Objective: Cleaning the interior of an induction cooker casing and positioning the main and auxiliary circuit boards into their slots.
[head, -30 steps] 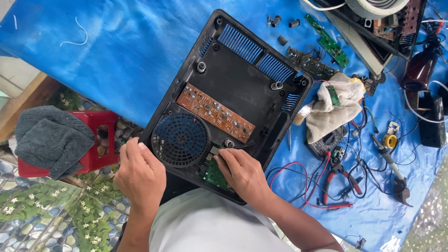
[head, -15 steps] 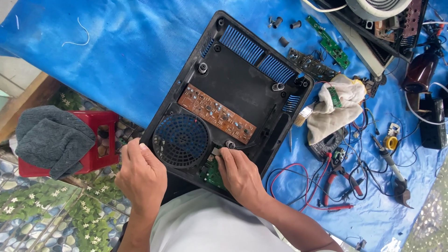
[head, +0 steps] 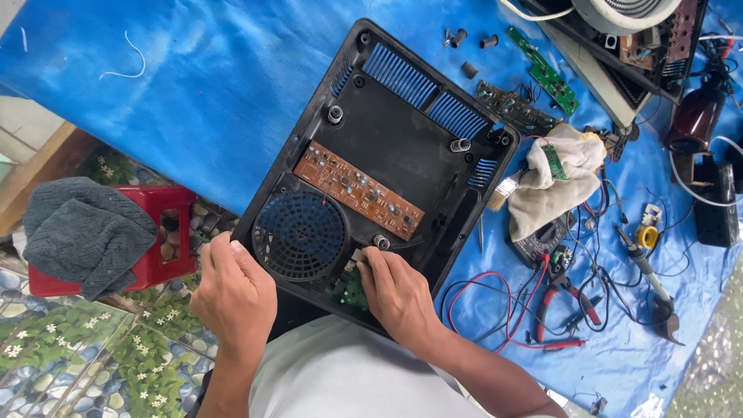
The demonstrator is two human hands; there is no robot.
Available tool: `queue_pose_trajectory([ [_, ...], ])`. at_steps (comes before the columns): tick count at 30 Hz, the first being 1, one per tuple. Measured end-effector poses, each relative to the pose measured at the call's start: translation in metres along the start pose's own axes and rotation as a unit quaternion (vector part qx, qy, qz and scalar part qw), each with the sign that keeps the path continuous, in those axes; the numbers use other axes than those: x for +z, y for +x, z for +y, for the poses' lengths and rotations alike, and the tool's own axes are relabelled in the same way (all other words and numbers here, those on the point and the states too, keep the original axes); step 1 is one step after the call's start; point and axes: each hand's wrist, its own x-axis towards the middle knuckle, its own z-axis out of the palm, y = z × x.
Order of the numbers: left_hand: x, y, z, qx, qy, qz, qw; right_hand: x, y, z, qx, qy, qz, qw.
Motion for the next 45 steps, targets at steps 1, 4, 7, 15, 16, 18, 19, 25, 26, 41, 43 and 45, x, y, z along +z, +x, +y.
queue_pose_trajectory([
  [1,0.0,0.001,0.0,0.0,0.0,0.002,1.0,0.0,0.0,0.0,-0.002,0.0,0.001,1.0],
  [4,-0.002,0.001,-0.001,0.006,-0.009,0.0,1.0,-0.001,-0.001,-0.001,-0.011,0.017,0.026,0.999],
  [7,-0.001,0.003,0.001,0.005,-0.003,-0.002,1.0,0.001,0.003,0.002,-0.014,0.043,0.057,0.997],
  [15,-0.001,0.001,-0.001,0.006,0.002,-0.001,1.0,-0.001,0.006,0.002,-0.02,0.034,0.041,0.998],
  [16,-0.001,0.001,-0.001,0.005,0.002,-0.001,1.0,-0.002,0.007,0.001,-0.02,0.034,0.041,0.998],
  [18,-0.001,0.001,-0.002,0.003,0.0,-0.006,1.0,-0.005,0.009,-0.001,-0.011,0.042,0.021,0.999],
  [19,-0.001,0.001,-0.001,0.002,-0.001,-0.008,1.0,-0.006,0.009,-0.001,-0.011,0.042,0.02,0.999],
  [25,-0.003,0.001,0.001,0.004,-0.003,-0.008,1.0,-0.014,0.012,-0.005,-0.091,0.025,-0.03,0.995],
  [26,-0.002,0.001,0.001,0.003,-0.004,-0.008,1.0,-0.014,0.011,-0.004,-0.087,0.028,-0.033,0.995],
  [41,-0.001,0.001,0.0,-0.005,0.005,-0.004,1.0,-0.004,0.005,0.001,-0.108,0.001,-0.018,0.994],
  [43,-0.003,0.002,0.001,-0.005,0.0,-0.014,1.0,-0.009,0.005,0.0,-0.094,0.025,-0.014,0.995],
  [45,-0.005,0.002,0.002,-0.008,-0.014,-0.022,1.0,-0.014,0.003,0.001,-0.082,0.068,-0.066,0.992],
])
